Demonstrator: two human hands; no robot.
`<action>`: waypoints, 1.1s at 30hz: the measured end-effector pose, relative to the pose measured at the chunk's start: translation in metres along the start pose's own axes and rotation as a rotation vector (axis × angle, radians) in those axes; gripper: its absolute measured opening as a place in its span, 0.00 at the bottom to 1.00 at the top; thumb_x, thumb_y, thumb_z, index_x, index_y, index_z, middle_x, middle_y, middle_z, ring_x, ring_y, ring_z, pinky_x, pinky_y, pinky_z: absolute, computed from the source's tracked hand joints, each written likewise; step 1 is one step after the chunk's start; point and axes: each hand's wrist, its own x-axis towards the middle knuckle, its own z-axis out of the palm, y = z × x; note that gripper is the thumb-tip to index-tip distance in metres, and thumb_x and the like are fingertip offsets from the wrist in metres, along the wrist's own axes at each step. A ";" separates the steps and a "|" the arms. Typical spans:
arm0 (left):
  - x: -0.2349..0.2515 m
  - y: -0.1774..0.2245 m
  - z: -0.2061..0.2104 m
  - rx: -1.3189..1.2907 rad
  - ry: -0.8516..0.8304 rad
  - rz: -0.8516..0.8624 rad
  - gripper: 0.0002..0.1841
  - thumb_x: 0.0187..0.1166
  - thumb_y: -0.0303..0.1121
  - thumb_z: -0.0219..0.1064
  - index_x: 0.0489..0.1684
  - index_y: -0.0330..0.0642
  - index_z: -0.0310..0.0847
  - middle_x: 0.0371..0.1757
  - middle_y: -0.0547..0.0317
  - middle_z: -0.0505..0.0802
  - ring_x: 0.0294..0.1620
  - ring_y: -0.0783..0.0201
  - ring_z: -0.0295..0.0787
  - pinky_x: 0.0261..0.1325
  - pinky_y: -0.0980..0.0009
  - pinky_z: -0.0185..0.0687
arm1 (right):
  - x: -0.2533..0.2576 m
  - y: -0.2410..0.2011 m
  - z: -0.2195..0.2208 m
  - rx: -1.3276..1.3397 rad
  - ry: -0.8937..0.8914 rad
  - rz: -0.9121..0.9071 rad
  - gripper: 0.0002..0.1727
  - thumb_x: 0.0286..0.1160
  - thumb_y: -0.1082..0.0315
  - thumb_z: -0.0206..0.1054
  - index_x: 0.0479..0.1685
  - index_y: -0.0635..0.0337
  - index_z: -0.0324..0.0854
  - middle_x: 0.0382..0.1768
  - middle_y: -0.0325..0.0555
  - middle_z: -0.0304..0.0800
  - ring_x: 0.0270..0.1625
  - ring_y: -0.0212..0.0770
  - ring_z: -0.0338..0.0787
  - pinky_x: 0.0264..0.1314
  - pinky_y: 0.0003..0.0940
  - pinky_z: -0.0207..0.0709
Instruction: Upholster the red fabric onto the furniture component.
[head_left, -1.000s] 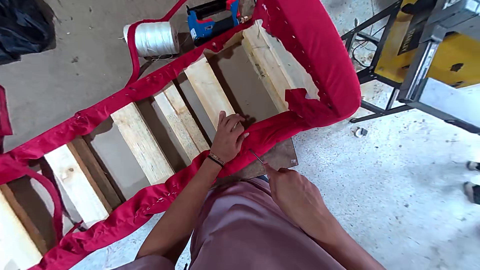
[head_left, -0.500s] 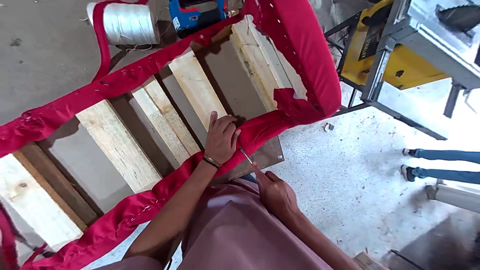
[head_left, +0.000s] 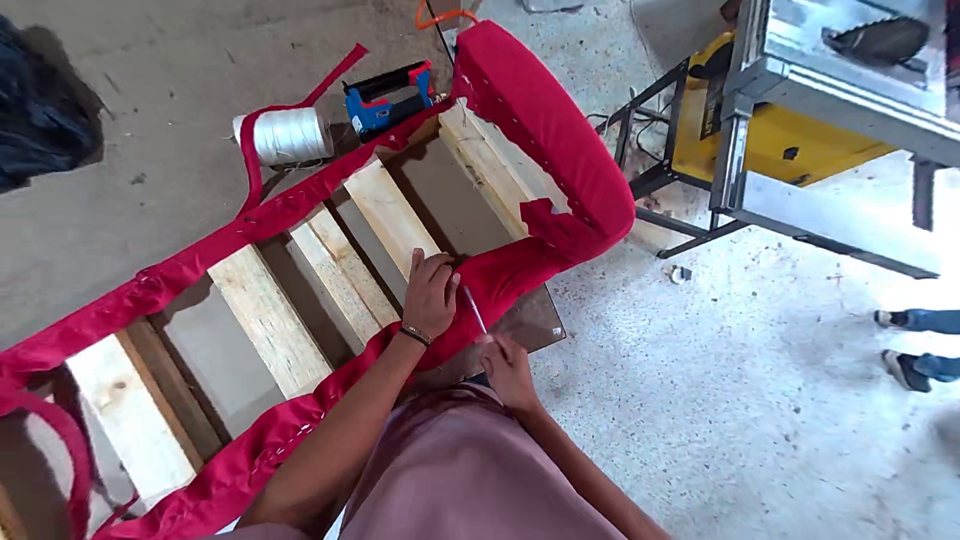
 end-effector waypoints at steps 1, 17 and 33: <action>0.001 0.000 0.000 -0.004 0.000 0.003 0.17 0.88 0.34 0.56 0.38 0.33 0.88 0.65 0.46 0.91 0.78 0.49 0.81 0.94 0.48 0.50 | -0.005 -0.018 -0.011 0.300 0.097 -0.043 0.19 0.90 0.58 0.48 0.39 0.54 0.83 0.16 0.30 0.76 0.14 0.24 0.71 0.16 0.23 0.68; -0.007 -0.023 -0.014 -0.082 -0.114 0.157 0.11 0.85 0.35 0.65 0.45 0.40 0.91 0.67 0.51 0.90 0.84 0.49 0.73 0.95 0.45 0.48 | -0.038 -0.082 -0.031 -1.152 -0.204 -0.130 0.24 0.88 0.55 0.50 0.74 0.38 0.85 0.30 0.44 0.90 0.28 0.46 0.89 0.28 0.50 0.84; -0.010 -0.026 -0.004 -0.123 -0.018 0.157 0.12 0.86 0.35 0.62 0.40 0.39 0.89 0.63 0.50 0.91 0.82 0.49 0.76 0.93 0.46 0.52 | -0.017 -0.151 0.029 -1.447 -0.427 0.279 0.25 0.89 0.63 0.51 0.84 0.46 0.74 0.36 0.56 0.91 0.37 0.56 0.93 0.38 0.55 0.86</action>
